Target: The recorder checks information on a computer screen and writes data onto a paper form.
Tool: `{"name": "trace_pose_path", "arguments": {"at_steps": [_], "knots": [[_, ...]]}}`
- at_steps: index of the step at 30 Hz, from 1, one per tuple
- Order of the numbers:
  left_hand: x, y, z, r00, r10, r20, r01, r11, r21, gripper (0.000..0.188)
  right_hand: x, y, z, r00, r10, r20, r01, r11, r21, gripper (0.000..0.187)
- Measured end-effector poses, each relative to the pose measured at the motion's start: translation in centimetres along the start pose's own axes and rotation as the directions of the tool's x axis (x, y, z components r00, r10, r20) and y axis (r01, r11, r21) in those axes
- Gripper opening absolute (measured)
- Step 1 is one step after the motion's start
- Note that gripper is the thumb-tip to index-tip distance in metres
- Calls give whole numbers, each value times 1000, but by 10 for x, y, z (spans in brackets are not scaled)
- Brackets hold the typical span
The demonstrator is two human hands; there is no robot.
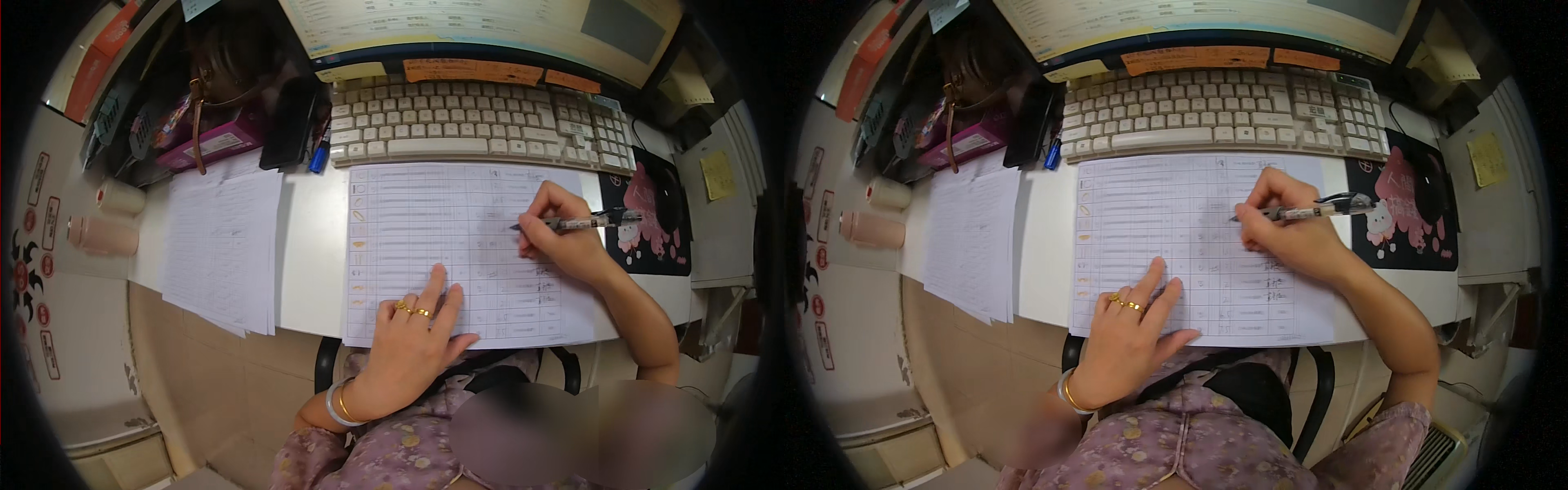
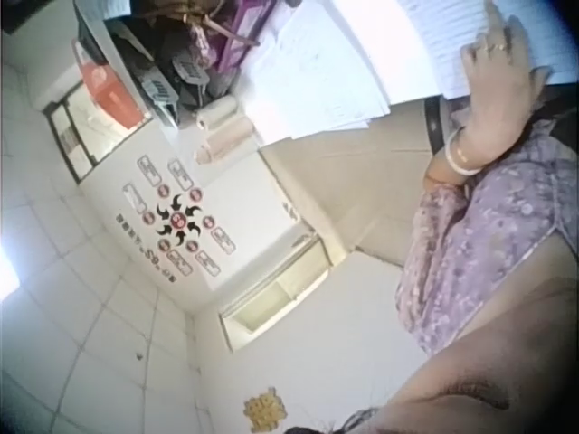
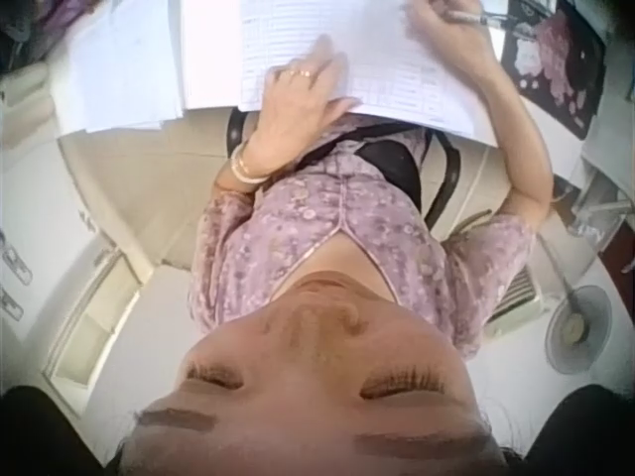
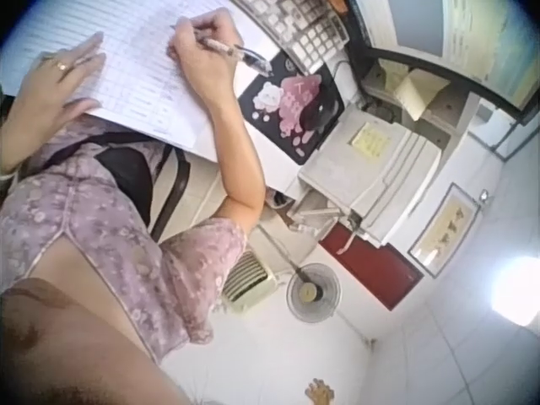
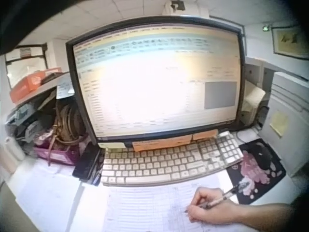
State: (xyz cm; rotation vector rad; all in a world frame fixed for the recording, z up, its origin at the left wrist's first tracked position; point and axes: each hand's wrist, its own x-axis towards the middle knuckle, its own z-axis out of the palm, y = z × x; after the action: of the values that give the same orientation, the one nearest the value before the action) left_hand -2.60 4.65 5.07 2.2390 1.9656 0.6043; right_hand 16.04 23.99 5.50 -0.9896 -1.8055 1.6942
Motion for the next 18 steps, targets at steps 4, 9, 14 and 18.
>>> {"name": "trace_pose_path", "arguments": {"at_steps": [4,9,14,18], "knots": [[-1,-1,-1,1000,-1,-8,1,1000,8,63,-1,-4,7,994,43,99,-37,997,-67,24],[-1,-2,1,1000,0,-17,0,1000,0,65,1,-6,0,989,129,65,-128,991,-24,27],[-1,-2,-1,1000,14,-14,-14,1000,8,65,1,-4,-1,993,88,76,-88,996,1,25],[0,-3,-1,1000,4,-16,-5,1000,-10,64,1,-5,1,993,101,67,-102,995,7,24]]}}
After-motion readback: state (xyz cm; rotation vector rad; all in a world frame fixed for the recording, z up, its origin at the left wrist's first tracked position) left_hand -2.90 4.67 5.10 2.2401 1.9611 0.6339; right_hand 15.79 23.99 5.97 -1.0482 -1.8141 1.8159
